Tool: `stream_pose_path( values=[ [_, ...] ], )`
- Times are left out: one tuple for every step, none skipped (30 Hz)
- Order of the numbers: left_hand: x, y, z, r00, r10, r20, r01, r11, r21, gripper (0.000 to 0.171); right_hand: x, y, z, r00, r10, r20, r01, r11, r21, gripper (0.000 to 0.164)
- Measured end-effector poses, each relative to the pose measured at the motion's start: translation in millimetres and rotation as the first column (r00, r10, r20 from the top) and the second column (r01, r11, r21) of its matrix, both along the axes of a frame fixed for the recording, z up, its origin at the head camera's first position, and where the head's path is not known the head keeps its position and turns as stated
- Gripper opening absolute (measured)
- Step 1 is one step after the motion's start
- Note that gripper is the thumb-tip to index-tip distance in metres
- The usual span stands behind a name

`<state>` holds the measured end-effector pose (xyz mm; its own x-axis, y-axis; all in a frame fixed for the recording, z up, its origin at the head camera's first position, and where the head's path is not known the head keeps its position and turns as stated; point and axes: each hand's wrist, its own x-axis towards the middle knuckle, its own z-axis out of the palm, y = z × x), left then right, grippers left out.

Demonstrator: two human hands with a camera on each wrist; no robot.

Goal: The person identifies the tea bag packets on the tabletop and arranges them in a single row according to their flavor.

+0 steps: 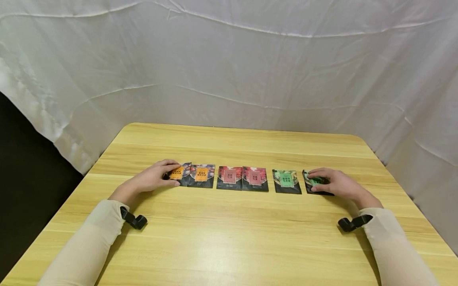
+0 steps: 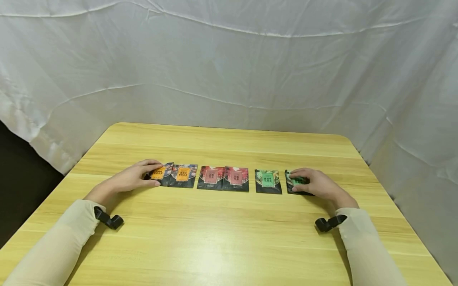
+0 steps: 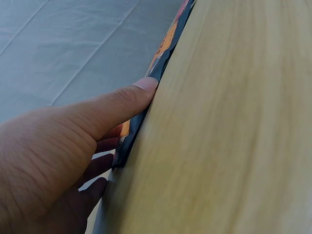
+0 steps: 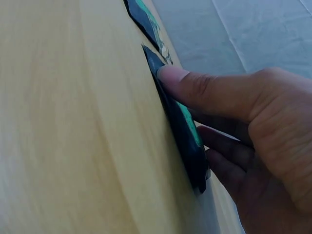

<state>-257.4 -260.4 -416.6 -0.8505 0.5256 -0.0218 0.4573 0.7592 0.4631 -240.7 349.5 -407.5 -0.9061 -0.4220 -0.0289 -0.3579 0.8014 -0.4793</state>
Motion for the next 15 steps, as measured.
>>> stream_pose_path(
  values=[
    [-0.1,-0.1,-0.1,1.0,0.001,0.001,-0.001,1.0,0.0,0.081,0.1,-0.6,0.2,1.0,0.01,-0.004,-0.01,1.0,0.001,0.051],
    [-0.1,-0.1,-0.2,1.0,0.001,0.001,-0.001,1.0,0.001,0.081,0.4,-1.5,0.5,1.0,0.018,-0.006,-0.018,1.0,0.002,0.05],
    [-0.1,-0.1,-0.3,1.0,0.001,0.001,-0.001,1.0,0.001,0.081,0.5,-2.1,0.6,1.0,0.024,-0.008,-0.024,1.0,0.003,0.05],
    [0.0,-0.2,-0.4,1.0,0.001,0.0,-0.001,1.0,0.001,0.082,0.5,-2.9,0.7,1.0,0.027,-0.009,-0.027,1.0,0.002,0.05],
    [0.0,-0.3,-0.5,1.0,0.002,-0.001,-0.002,1.0,0.001,0.082,0.5,-3.7,0.7,0.999,0.03,-0.01,-0.03,1.0,0.004,0.05],
    [0.0,-0.4,-0.7,1.0,0.002,-0.001,-0.002,1.0,0.001,0.082,0.6,-4.7,0.7,0.999,0.034,-0.011,-0.034,0.999,0.006,0.05],
    [0.1,-0.5,-0.8,1.0,0.002,-0.001,-0.002,1.0,0.001,0.082,0.4,-5.5,0.4,0.999,0.039,-0.011,-0.039,0.999,0.008,0.05],
    [0.2,-0.6,-1.0,1.0,0.002,-0.003,-0.002,1.0,0.001,0.083,0.3,-6.4,0.1,0.999,0.042,-0.012,-0.042,0.999,0.009,0.05],
    [0.1,-0.8,-1.3,1.0,0.001,-0.004,-0.001,1.0,0.001,0.083,0.3,-7.3,-0.2,0.999,0.046,-0.015,-0.045,0.999,0.01,0.05],
    [0.1,-0.9,-1.5,1.0,0.001,-0.005,-0.001,1.0,0.0,0.083,0.2,-8.1,-0.5,0.999,0.05,-0.019,-0.049,0.999,0.012,0.05],
    [0.0,-1.0,-1.6,1.0,0.001,-0.006,-0.001,1.0,-0.001,0.083,0.1,-9.0,-0.9,0.998,0.054,-0.024,-0.054,0.998,0.013,0.05],
    [0.0,-1.0,-1.7,1.0,0.0,-0.007,0.0,1.0,-0.001,0.083,0.0,-9.7,-1.2,0.998,0.059,-0.027,-0.059,0.998,0.015,0.05],
    [-0.1,-1.0,-1.7,1.0,0.0,-0.008,0.0,1.0,-0.002,0.083,0.0,-10.3,-1.6,0.998,0.062,-0.031,-0.062,0.998,0.015,0.05],
    [-0.2,-0.9,-1.8,1.0,-0.001,-0.009,0.001,1.0,-0.002,0.082,-0.1,-10.9,-1.7,0.997,0.064,-0.034,-0.064,0.998,0.013,0.05],
    [-0.3,-0.7,-1.8,1.0,-0.001,-0.009,0.001,1.0,-0.002,0.082,-0.2,-11.4,-1.9,0.997,0.066,-0.036,-0.065,0.998,0.012,0.05]
  ],
)
